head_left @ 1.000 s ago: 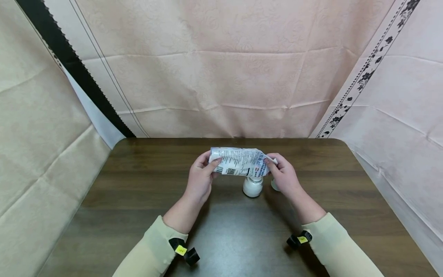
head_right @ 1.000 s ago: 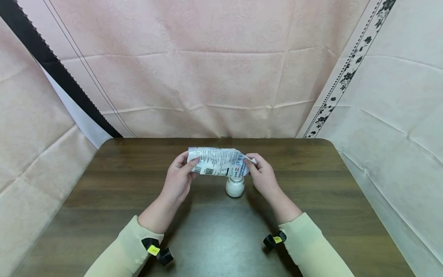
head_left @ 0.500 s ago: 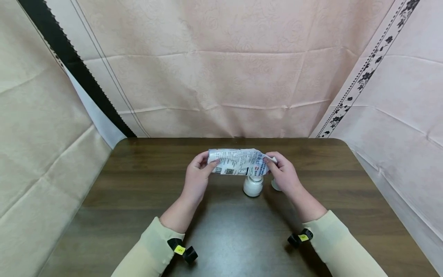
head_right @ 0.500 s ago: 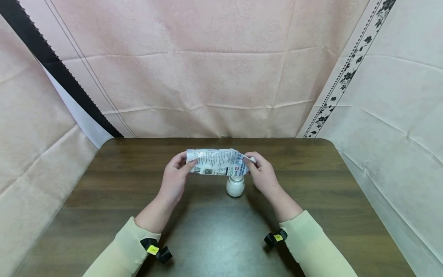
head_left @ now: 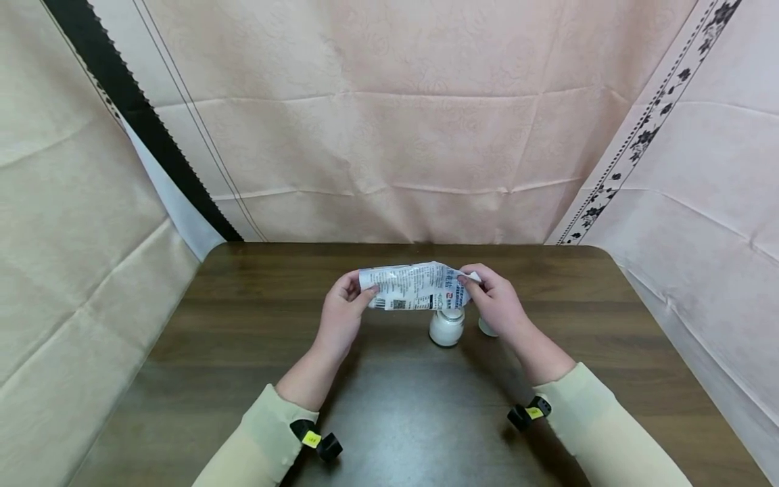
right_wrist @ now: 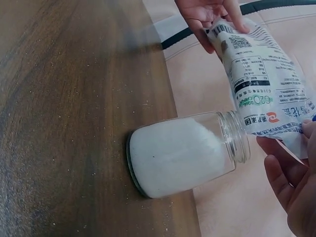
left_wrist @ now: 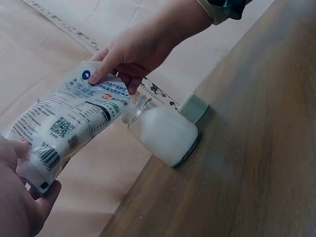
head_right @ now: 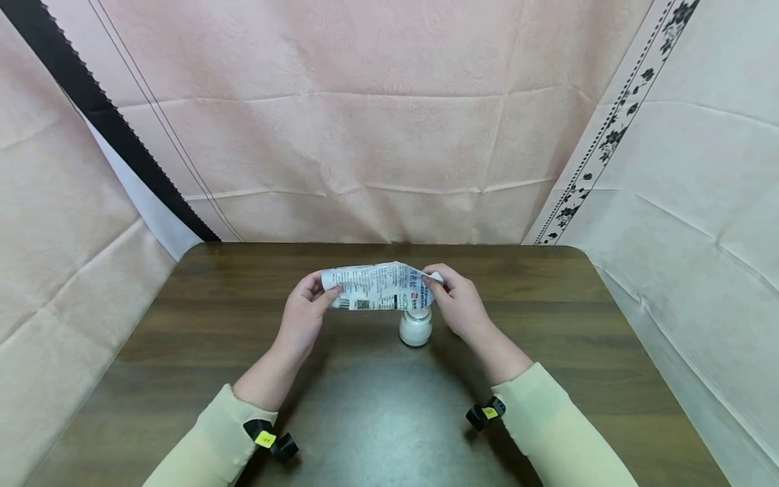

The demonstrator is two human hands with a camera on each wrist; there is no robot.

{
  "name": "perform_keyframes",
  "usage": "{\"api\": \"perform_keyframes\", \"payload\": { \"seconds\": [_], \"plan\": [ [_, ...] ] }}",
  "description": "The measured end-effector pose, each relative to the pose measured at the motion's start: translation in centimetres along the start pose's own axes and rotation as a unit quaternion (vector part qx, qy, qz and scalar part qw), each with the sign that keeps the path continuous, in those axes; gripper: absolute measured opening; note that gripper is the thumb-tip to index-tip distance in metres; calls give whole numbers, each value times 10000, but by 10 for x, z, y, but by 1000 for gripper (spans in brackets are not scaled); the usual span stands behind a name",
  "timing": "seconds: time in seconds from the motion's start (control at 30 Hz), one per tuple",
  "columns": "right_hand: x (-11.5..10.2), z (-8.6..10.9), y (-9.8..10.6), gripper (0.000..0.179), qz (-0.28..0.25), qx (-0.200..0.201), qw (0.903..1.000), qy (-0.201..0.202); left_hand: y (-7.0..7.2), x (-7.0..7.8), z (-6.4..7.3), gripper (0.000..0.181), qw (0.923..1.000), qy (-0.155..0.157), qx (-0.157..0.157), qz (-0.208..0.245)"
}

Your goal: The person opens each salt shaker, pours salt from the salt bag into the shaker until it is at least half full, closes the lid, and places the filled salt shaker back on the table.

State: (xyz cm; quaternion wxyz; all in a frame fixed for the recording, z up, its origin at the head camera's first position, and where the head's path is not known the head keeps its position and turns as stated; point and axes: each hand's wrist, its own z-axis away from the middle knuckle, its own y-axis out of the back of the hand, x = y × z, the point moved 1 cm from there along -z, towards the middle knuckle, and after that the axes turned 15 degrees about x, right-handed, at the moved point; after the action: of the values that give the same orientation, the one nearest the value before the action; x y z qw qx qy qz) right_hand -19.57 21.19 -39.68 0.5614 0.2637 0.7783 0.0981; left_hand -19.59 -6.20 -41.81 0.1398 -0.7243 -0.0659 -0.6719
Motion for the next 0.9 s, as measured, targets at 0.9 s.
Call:
{"api": "perform_keyframes", "payload": {
  "seconds": [0.9],
  "plan": [
    [-24,-11,-8,16,301,-340,9975,540,12,-20,-6,33,9968,-234,-234,-728]
  ]
}}
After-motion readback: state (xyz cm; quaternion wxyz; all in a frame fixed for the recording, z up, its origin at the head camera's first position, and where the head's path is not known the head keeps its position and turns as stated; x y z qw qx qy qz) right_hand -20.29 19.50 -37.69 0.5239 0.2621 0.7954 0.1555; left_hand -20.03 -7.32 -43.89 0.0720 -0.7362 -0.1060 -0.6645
